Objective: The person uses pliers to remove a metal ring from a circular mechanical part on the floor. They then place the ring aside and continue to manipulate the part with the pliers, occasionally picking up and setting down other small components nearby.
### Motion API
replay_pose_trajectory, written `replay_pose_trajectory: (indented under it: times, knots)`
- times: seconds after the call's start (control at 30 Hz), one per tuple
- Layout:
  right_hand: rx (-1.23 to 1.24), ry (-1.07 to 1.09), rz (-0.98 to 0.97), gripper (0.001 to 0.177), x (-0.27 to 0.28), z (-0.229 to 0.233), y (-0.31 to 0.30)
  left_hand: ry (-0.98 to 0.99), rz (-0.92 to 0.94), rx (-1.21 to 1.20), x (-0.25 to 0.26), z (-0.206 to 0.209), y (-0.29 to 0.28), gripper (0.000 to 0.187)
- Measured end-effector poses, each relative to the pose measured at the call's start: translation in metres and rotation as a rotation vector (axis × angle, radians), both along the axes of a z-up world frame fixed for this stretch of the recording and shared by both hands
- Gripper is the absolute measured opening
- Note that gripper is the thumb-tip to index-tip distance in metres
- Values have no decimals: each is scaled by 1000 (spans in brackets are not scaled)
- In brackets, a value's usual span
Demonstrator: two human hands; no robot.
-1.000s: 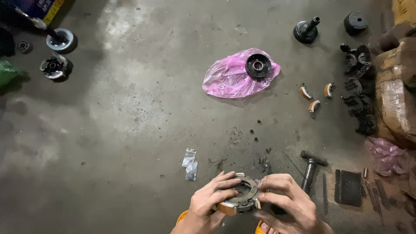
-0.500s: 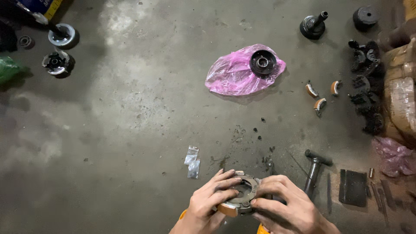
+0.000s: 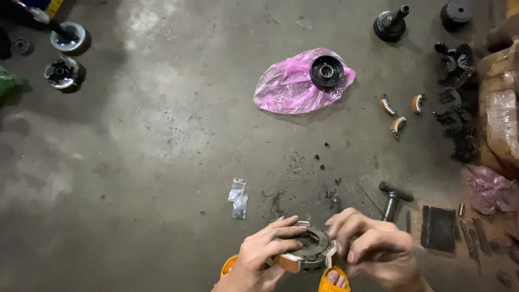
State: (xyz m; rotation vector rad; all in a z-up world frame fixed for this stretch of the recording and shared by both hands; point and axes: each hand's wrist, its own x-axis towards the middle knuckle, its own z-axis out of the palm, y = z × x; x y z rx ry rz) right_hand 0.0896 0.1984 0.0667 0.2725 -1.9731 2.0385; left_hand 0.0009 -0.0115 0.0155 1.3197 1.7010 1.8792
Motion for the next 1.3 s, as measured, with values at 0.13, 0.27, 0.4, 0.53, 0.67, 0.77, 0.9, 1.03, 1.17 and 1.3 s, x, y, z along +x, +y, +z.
replay_pose_trajectory:
  times: [0.13,0.27,0.4,0.53,0.67,0.77,0.9,1.03,1.17,1.3]
  knots:
    - [101,58,-44,20,3,10,4,-17,76,-32,2,10,-1,19]
    - [561,28,-55,47,12,8,0,-77,75,4,0,19,3,26]
    - [650,42,96,34,17,-4,1,-5,10,50,-1,17,2,22]
    - [571,77,-25,29,7,17,-15,-70,197,88,9,27,11,28]
    - [600,159,-4,20,8,14,-11,-46,114,130,10,17,10,34]
    - [614,187,46,24,13,6,-6,24,71,180,11,0,9,32]
    - [609,170,-44,31,12,13,-16,30,151,163,13,14,11,40]
    - [568,162,-51,34,12,13,-16,2,140,155,13,17,11,40]
    - [586,205,-33,22,9,0,-12,-14,87,164,10,3,12,37]
    - [647,187,-57,12,10,-33,1,-433,171,14,32,-70,19,79]
